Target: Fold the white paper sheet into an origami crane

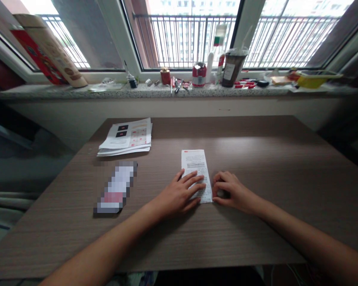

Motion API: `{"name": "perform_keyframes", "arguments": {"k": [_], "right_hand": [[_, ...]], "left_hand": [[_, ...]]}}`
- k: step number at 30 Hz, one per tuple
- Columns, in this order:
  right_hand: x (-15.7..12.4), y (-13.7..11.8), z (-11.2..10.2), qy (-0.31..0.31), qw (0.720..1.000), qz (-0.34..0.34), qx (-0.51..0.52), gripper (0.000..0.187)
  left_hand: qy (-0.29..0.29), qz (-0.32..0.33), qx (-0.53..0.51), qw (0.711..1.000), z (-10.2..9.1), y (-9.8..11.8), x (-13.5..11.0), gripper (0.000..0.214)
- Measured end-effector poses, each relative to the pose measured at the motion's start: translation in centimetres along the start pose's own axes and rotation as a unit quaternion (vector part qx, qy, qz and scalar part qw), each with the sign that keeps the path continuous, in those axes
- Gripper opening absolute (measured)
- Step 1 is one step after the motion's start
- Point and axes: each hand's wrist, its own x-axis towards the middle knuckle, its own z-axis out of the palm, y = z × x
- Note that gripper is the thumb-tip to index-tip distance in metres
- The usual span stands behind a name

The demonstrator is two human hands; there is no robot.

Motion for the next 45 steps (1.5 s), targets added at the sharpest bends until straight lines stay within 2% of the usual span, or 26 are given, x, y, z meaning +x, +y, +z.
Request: {"name": "perform_keyframes", "arguments": {"k": [5, 13, 20, 33, 36, 45], "right_hand": [[-0.1, -0.2, -0.2, -0.016, 1.000, -0.005, 0.006, 0.010], [-0.4, -0.8, -0.6, 0.005, 1.000, -0.012, 0.019, 0.012], [-0.5, 0.1, -0.5, 0.011, 0.997, -0.077, -0.014, 0.026], [-0.5, 0.5, -0.3, 0.030, 0.992, -0.109, -0.055, 0.020], [-0.4, 0.4, -0.2, 0.039, 0.990, -0.119, -0.060, 0.013], [-0.1, -0.3, -0.2, 0.039, 0.995, -0.091, 0.004, 0.008]], "left_hand": [[-0.002, -0.001, 0.002, 1.000, 0.0, 0.0, 0.0, 0.047], [-0.006, 0.005, -0.001, 1.000, -0.2, -0.1, 0.0, 0.051], [-0.013, -0.006, -0.003, 1.000, -0.5, -0.2, -0.2, 0.062], [-0.003, 0.001, -0.018, 1.000, -0.5, -0.4, -0.3, 0.058], [0.002, 0.008, -0.018, 1.000, -0.6, -0.5, -0.3, 0.056], [0.009, 0.013, -0.046, 0.999, -1.0, -0.9, -0.5, 0.062]]}}
